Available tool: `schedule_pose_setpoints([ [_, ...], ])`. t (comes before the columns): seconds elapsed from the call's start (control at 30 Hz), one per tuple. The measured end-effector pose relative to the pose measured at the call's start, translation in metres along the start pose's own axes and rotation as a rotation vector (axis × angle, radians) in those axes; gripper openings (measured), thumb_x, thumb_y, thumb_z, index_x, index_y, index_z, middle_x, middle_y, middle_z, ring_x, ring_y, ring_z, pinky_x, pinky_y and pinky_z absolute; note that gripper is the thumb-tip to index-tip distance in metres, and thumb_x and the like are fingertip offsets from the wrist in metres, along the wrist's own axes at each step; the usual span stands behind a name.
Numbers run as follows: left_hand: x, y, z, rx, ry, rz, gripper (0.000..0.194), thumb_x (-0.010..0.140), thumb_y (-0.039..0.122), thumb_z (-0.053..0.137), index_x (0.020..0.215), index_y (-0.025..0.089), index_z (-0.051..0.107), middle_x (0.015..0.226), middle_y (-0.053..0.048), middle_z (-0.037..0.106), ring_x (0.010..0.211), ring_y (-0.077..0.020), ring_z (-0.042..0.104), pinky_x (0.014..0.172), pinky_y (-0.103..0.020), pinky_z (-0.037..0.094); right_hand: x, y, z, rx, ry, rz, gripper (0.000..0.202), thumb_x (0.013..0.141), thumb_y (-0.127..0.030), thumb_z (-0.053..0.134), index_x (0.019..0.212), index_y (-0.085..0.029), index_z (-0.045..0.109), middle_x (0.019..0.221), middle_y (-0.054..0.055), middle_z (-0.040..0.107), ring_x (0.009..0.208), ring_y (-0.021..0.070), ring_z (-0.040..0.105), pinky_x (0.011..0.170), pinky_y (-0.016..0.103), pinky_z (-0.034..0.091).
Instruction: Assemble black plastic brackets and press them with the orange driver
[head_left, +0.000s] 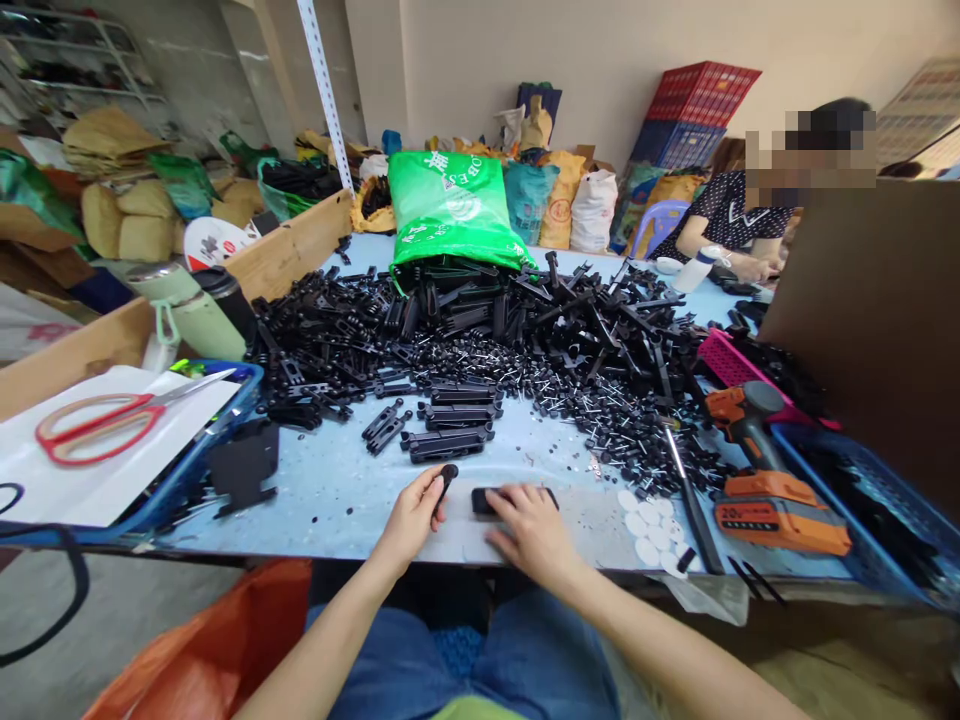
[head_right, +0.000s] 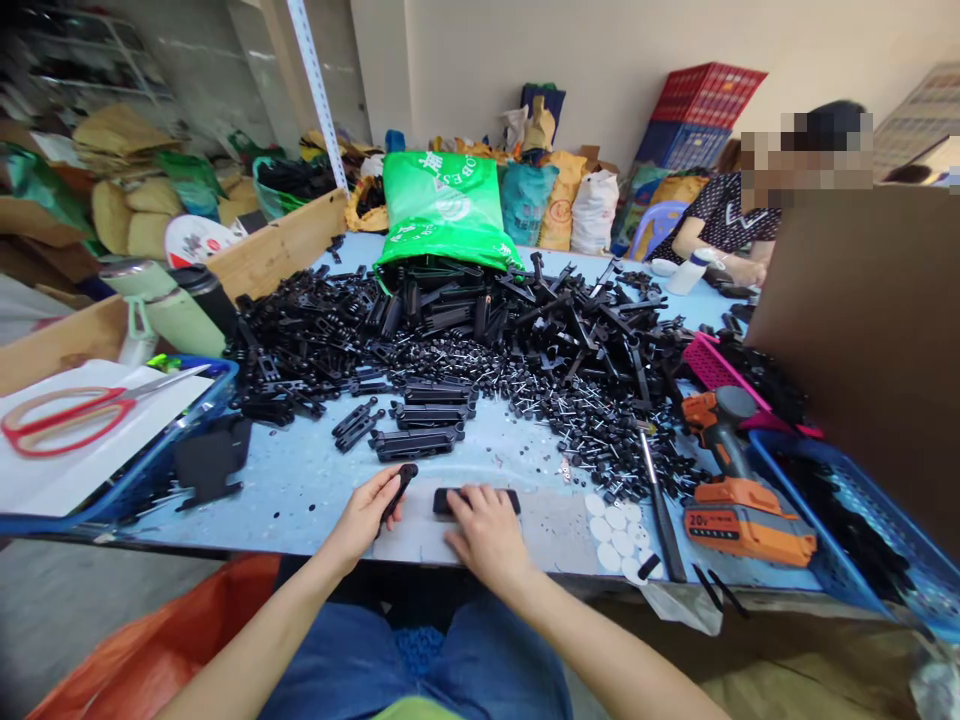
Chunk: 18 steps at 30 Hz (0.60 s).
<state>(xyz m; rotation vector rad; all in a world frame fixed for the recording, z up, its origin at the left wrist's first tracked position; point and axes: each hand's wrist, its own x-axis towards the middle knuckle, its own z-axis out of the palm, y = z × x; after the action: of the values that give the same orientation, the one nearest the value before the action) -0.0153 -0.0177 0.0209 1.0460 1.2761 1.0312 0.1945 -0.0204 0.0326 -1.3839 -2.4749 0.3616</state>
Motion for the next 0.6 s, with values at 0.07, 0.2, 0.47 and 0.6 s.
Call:
schedule_pose_setpoints([
  [0.07, -0.001, 0.000, 0.000, 0.023, -0.010, -0.001, 0.056, 0.081, 0.050, 0.048, 0.121, 0.011, 0.049, 0.062, 0.003, 0.051, 0.047, -0.0088, 0.045, 0.043, -0.020, 0.036, -0.006, 0.001, 0.001, -0.028, -0.069, -0.082, 0.045, 0.083, -0.035, 0.054, 0.126, -0.024, 0.049, 0.119, 0.012, 0.053, 0.107, 0.0303, 0.046, 0.089, 0.048, 0.038],
  [0.2, -0.006, 0.002, 0.012, 0.114, -0.005, 0.042, 0.054, 0.083, 0.046, 0.048, 0.126, 0.014, 0.049, 0.067, 0.000, 0.056, 0.046, -0.0077, 0.043, 0.045, -0.021, 0.037, 0.008, 0.012, 0.006, 0.312, -0.023, 0.017, 0.040, 0.090, -0.037, 0.042, 0.129, -0.026, 0.045, 0.109, 0.009, 0.058, 0.099, 0.0238, 0.053, 0.088, 0.043, 0.043],
  [0.47, -0.008, 0.009, 0.033, 0.370, 0.115, 0.302, 0.039, 0.086, 0.035, 0.047, 0.121, 0.021, 0.055, 0.112, -0.008, 0.060, 0.104, -0.0201, 0.054, 0.091, -0.033, 0.041, 0.030, 0.014, 0.003, 1.065, -0.120, 0.142, 0.050, 0.091, -0.046, 0.038, 0.137, -0.027, 0.034, 0.096, 0.004, 0.059, 0.064, 0.0119, 0.056, 0.061, 0.028, 0.051],
  [0.6, -0.012, 0.012, 0.033, 0.464, 0.108, 0.332, 0.035, 0.088, 0.032, 0.043, 0.118, 0.021, 0.058, 0.097, -0.008, 0.063, 0.094, -0.0200, 0.057, 0.084, -0.033, 0.045, 0.029, 0.023, -0.012, 0.785, -0.133, -0.052, 0.049, 0.090, -0.042, 0.042, 0.136, -0.027, 0.037, 0.103, 0.006, 0.055, 0.069, 0.0110, 0.053, 0.071, 0.030, 0.049],
])
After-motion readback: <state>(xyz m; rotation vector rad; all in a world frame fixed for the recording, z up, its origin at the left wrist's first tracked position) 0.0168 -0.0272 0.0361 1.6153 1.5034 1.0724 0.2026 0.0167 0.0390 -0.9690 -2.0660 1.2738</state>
